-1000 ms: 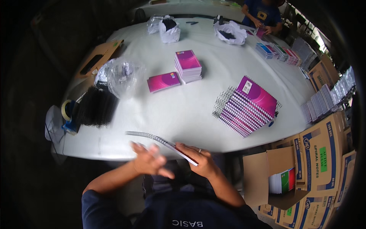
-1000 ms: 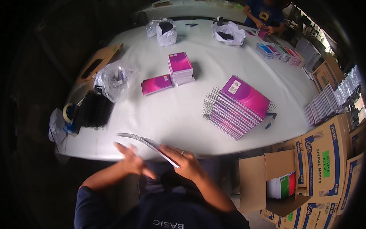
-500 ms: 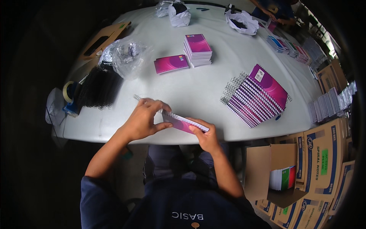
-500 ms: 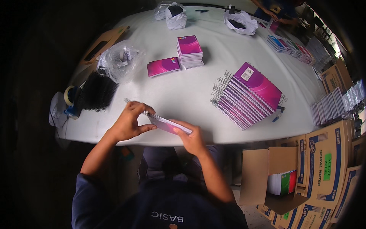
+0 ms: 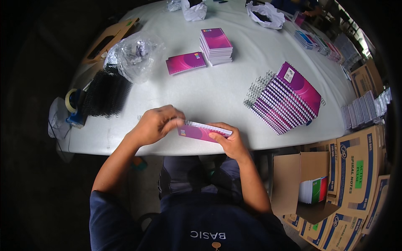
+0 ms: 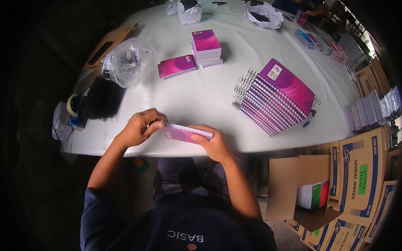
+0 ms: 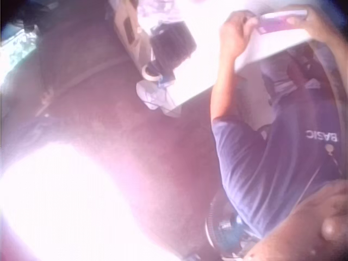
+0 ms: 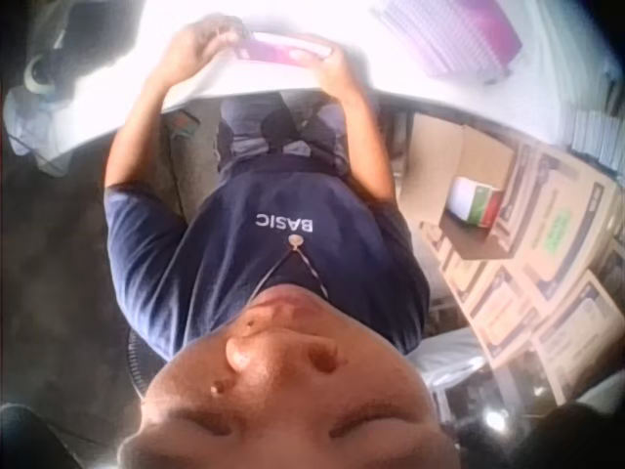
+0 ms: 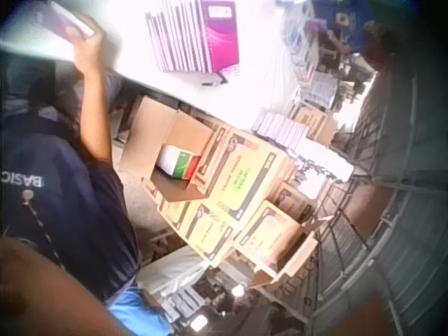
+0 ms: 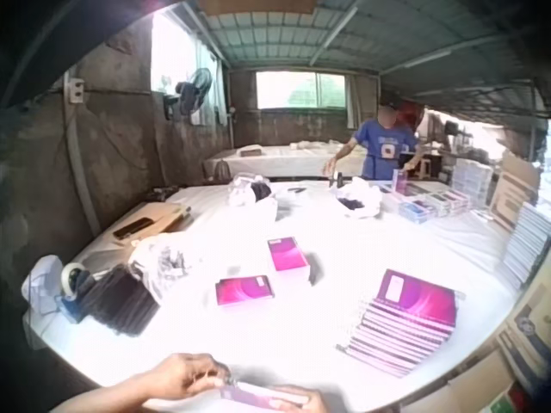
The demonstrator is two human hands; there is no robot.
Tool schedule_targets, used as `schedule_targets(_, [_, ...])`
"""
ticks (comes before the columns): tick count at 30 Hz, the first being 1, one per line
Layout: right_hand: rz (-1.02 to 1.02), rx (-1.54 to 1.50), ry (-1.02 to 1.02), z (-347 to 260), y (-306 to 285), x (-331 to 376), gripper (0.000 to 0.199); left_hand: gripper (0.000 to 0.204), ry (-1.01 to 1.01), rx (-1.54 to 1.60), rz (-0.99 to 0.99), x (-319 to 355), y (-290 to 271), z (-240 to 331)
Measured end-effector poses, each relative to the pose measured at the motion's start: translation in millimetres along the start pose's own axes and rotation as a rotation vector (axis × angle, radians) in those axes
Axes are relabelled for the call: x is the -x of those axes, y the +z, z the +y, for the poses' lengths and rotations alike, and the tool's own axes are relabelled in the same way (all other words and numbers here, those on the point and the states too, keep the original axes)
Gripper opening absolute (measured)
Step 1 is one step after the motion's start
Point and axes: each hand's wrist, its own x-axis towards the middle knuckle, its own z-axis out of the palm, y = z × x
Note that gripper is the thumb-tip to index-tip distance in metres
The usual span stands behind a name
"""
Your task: The person threads wire coils through the prepunched holes of notebook covers and pages by hand, aligning the stacks before placing them onto a pile.
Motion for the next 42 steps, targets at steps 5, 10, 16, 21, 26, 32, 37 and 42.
schedule_targets(5, [0.014, 0.003, 0.021, 1.8, -0.6, 0.7, 0.024, 0.015, -0.205, 0.267, -0.091, 2.4, -8.9, -9.0])
schedule_targets(10, [0.014, -0.006, 0.023, 2.9, -2.0, 0.6, 0.025, 0.016, -0.269, 0.488, -0.071, 0.3, -8.2, -17.6])
schedule_targets(16, [-0.006, 0.017, 0.012, 3.4, -3.8, 2.3, 0.027, 0.011, -0.147, 0.434, -0.099, -7.4, -18.8, -23.2])
schedule_targets(21, [0.007, 0.176, -0.091, 1.7, 2.6, 3.8, 0.028, 0.020, 0.117, -0.277, -0.014, -15.3, -13.6, 4.5])
schedule_targets(26, [0.087, 0.439, -0.220, 1.5, 14.0, 14.1, 0.033, 0.056, 0.091, -0.445, -0.139, -15.1, -6.0, 18.3])
schedule_targets(32, [0.151, 0.476, -0.460, 6.0, 36.4, 17.2, 0.035, 0.095, 0.184, -0.492, 0.067, 69.0, 76.8, -9.4])
schedule_targets(37, [0.126, 0.520, -0.517, 14.9, 46.0, 18.1, 0.036, 0.104, 0.417, -0.864, 0.737, 27.4, 41.7, -17.5])
schedule_targets(42, [0.131, 0.436, -0.469, 5.8, 49.9, 17.7, 0.032, 0.090, 0.168, -0.546, 0.456, 59.8, 58.8, -16.2])
